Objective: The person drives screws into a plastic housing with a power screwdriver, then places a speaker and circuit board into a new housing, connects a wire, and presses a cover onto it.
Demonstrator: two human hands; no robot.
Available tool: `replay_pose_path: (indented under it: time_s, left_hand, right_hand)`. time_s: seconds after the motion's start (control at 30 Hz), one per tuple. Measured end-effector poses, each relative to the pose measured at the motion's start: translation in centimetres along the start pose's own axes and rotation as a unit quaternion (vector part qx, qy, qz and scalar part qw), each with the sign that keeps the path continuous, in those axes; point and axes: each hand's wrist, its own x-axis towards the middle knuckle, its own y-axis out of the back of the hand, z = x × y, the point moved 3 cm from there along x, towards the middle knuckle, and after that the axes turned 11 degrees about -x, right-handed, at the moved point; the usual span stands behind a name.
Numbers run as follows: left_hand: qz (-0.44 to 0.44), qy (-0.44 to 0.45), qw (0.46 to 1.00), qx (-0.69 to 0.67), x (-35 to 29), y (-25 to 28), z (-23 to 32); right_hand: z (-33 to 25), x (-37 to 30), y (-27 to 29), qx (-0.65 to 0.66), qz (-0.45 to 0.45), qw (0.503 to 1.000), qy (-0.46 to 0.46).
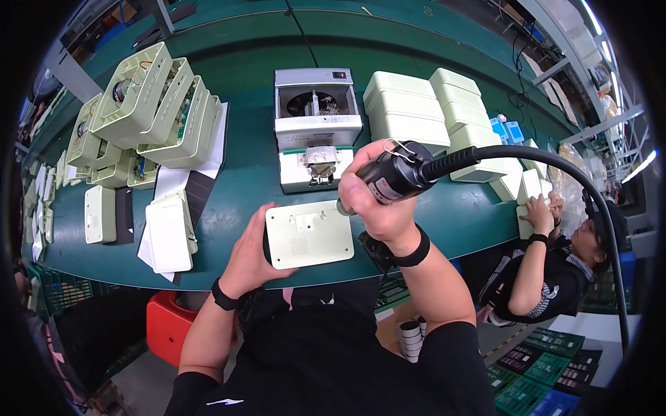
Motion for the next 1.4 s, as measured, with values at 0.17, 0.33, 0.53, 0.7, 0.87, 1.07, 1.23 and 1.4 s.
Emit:
replay_pose_path:
  time_s: [0.17,0.33,0.53,0.7,0.87,1.07,1.23,1.4]
  left_hand:
    - [0.003,-0.003,1.000,-0.003,0.0,0.0,0.2]
    - [0.002,-0.001,1.000,-0.005,0.0,0.1,0.1]
    - [0.005,-0.003,1.000,-0.010,0.0,0.1,0.2]
    - [0.005,-0.005,1.000,-0.011,0.1,0.1,0.3]
    - [0.007,0.000,1.000,-0.007,0.3,0.1,0.2]
    - [0.009,-0.011,1.000,0.002,0.4,-0.6,0.6]
    - [0.004,-0.048,0.999,0.019,2.3,-2.9,0.9]
    - [0.010,-0.056,0.998,0.016,2.6,-3.4,0.7]
  right_hand:
    - [-0.1,0.0,-0.1,-0.003,0.007,1.000,-0.004]
    - [0.1,0.0,-0.2,-0.013,-0.006,1.000,0.003]
    - [0.4,0.0,-0.2,-0.032,-0.026,0.999,0.001]
    - [0.5,0.2,-0.1,-0.042,-0.027,0.999,0.008]
    - [-0.4,0.8,-0.4,-0.010,-0.021,1.000,-0.007]
    - [-4.4,3.9,-1.1,0.029,0.028,0.997,0.062]
    - [-4.0,6.5,-2.1,-0.016,0.048,0.996,0.072]
    - [-4.0,5.7,-2.7,-0.056,0.010,0.997,0.043]
